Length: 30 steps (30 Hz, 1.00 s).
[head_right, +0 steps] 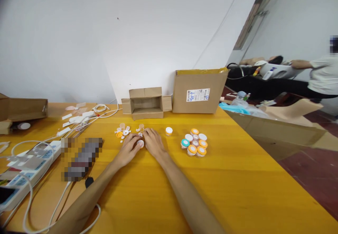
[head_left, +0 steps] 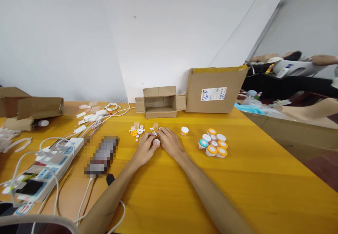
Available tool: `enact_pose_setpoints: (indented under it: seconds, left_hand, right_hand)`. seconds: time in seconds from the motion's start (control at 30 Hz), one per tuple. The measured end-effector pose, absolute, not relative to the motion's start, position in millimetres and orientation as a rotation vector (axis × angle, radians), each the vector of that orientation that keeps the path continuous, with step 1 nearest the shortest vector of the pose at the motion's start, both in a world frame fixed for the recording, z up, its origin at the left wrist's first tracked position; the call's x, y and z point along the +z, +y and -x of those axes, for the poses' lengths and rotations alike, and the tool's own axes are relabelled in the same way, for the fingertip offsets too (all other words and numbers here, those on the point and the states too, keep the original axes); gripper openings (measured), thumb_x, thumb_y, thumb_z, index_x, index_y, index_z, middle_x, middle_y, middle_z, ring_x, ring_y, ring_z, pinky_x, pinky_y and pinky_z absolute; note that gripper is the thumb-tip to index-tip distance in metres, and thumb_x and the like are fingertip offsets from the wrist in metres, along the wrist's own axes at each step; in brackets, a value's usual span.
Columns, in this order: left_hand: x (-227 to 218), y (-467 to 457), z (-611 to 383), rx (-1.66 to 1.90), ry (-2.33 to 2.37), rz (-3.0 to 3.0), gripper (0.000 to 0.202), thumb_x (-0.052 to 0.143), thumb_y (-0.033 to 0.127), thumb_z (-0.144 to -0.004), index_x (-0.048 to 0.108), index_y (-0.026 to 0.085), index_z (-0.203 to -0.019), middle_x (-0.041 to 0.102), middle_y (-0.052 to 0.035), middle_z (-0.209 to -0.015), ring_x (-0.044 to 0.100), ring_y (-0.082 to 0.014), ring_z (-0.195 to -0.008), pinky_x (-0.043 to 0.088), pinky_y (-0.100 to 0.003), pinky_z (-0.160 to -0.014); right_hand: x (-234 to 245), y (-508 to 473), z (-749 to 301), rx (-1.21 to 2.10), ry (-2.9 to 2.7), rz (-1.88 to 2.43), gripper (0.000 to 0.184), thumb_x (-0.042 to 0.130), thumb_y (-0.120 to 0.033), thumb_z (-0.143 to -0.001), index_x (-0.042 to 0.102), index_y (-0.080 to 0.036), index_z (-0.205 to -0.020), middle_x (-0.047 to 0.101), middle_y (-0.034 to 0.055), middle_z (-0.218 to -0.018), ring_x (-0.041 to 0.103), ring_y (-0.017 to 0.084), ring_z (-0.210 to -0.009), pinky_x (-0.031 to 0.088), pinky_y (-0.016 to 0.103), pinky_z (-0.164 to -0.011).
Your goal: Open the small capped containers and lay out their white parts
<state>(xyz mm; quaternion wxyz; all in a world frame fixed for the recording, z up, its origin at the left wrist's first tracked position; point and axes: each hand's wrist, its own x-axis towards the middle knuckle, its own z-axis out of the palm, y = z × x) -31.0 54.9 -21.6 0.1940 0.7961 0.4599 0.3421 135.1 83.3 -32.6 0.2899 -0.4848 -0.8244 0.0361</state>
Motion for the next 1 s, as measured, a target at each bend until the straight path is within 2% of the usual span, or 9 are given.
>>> enact_pose_setpoints:
  seconds: [0.17, 0.3, 0.5, 0.7, 1.0]
  left_hand:
    - [-15.3, 50.6, 33.3, 0.918, 1.258, -2.234, 0.022, 0.063, 0.040, -0.090, 0.063, 0.026, -0.106, 0.060, -0.0049, -0.105, 0.057, -0.0241, -0.103, 0.047, -0.040, -0.096]
    - [-11.5, 48.9, 34.1, 0.876, 1.240, -2.257, 0.025, 0.074, 0.033, -0.080, 0.062, 0.025, -0.101, 0.061, -0.0039, -0.102, 0.057, -0.0246, -0.100, 0.048, -0.039, -0.091]
    - [-8.4, 49.6, 32.5, 0.819, 1.252, -2.275, 0.014, 0.067, 0.021, -0.081, 0.063, 0.025, -0.094, 0.064, -0.0030, -0.096, 0.058, -0.0236, -0.092, 0.047, -0.038, -0.088]
    - [-7.9, 49.3, 30.6, 0.837, 1.222, -2.247, 0.016, 0.067, 0.020, -0.080, 0.063, 0.024, -0.094, 0.065, -0.0029, -0.096, 0.059, -0.0235, -0.093, 0.047, -0.038, -0.088]
    - [-14.5, 48.8, 30.7, 0.864, 1.199, -2.175, 0.025, 0.060, 0.015, -0.079, 0.057, 0.023, -0.103, 0.065, -0.0033, -0.101, 0.060, -0.0218, -0.095, 0.048, -0.036, -0.088]
  right_hand:
    - [-33.2, 82.8, -136.7, 0.108, -2.192, 1.257, 0.025, 0.053, -0.005, -0.086, 0.066, -0.025, -0.095, 0.066, 0.0069, -0.100, 0.059, 0.023, -0.093, 0.048, 0.035, -0.084]
    - [-33.0, 86.1, -137.1, 0.225, -2.099, 1.210, 0.030, 0.047, -0.001, -0.086, 0.067, -0.023, -0.089, 0.067, 0.0064, -0.095, 0.060, 0.021, -0.092, 0.049, 0.034, -0.085]
    - [-30.9, 90.7, -141.3, 0.497, -1.884, 1.074, 0.025, 0.049, -0.006, -0.087, 0.067, -0.023, -0.083, 0.068, 0.0037, -0.090, 0.064, 0.019, -0.089, 0.052, 0.034, -0.083]
    - [-28.2, 64.9, -148.6, 0.742, -1.746, 0.996, 0.008, 0.058, -0.028, -0.088, 0.064, -0.023, -0.088, 0.070, 0.0014, -0.088, 0.066, 0.019, -0.085, 0.053, 0.033, -0.080]
    - [-24.5, 43.5, -143.8, 0.616, -1.891, 1.079, 0.011, 0.069, -0.025, -0.082, 0.058, -0.024, -0.081, 0.064, 0.0000, -0.085, 0.062, 0.019, -0.081, 0.050, 0.031, -0.075]
